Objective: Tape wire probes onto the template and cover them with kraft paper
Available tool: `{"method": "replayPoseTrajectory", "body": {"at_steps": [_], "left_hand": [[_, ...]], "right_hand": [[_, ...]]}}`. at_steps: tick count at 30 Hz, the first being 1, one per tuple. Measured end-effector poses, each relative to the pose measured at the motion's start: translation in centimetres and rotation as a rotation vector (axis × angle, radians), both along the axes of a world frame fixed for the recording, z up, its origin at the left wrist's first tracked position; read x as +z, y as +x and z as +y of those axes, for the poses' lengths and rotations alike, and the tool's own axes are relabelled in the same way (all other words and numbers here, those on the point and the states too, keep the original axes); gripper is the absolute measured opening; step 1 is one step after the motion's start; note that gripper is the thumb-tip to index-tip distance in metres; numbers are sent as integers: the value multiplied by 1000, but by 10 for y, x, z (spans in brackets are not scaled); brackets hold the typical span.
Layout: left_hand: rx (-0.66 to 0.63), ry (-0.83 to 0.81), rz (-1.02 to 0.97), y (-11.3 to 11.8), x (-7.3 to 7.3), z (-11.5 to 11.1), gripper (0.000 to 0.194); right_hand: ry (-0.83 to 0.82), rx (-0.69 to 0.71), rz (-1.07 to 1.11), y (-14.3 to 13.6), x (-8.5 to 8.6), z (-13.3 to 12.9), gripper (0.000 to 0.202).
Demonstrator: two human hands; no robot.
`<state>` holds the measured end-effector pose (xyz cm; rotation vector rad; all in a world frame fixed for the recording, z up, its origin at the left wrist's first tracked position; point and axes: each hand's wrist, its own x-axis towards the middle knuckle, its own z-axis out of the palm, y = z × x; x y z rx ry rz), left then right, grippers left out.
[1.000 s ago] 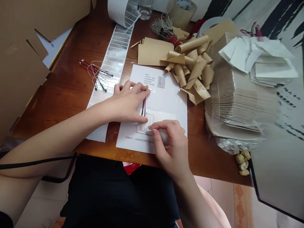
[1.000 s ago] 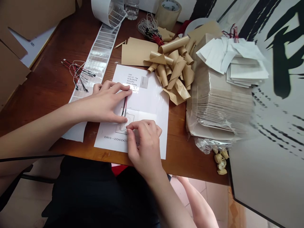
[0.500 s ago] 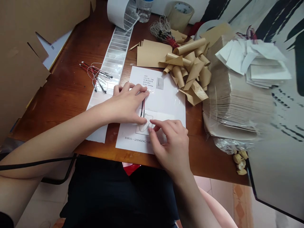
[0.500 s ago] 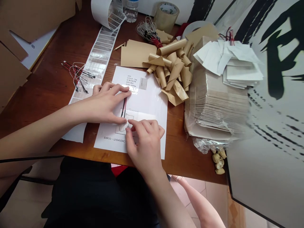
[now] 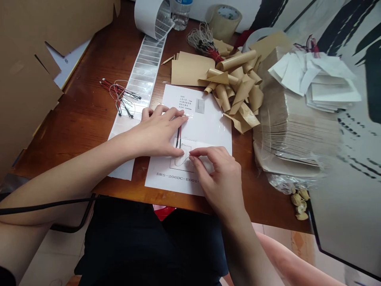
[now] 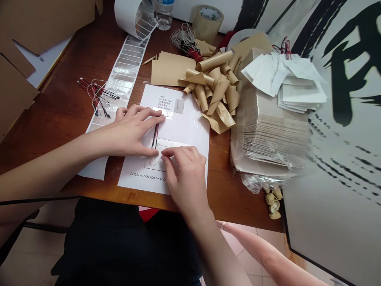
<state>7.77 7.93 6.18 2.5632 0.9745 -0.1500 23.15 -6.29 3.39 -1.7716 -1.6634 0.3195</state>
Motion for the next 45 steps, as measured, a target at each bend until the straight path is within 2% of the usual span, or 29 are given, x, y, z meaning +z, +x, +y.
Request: {"method": "replayPoseTrajectory", "body": {"at_steps": [6, 11, 16, 19, 28, 31, 38, 45], "left_hand": [[6, -8, -6, 0, 2, -3, 85], [-36, 86, -62, -1, 2, -8, 62], [-193, 101, -136, 1, -1, -8, 30], [-230, 99, -166, 2, -4, -6, 21], [-220, 97, -152, 1, -6, -6, 16], [-224, 97, -149, 1, -4, -7, 16], [-292, 76, -169, 3, -2, -8, 21], [-374, 89, -250, 2, -16, -6, 27]], "right_hand": [[48, -49, -106, 4, -3, -3, 7], [59, -63, -108, 3, -1, -11, 5], [75, -68, -124, 1, 5, -17, 10], [49, -63, -120, 1, 7, -21, 9], [-35, -24, -191, 5, 11, -29, 3], [-51, -7, -199, 3, 13, -30, 9], [-12, -27, -171, -3, 5, -26, 3], [28, 7, -170, -6, 2, -27, 7]]}}
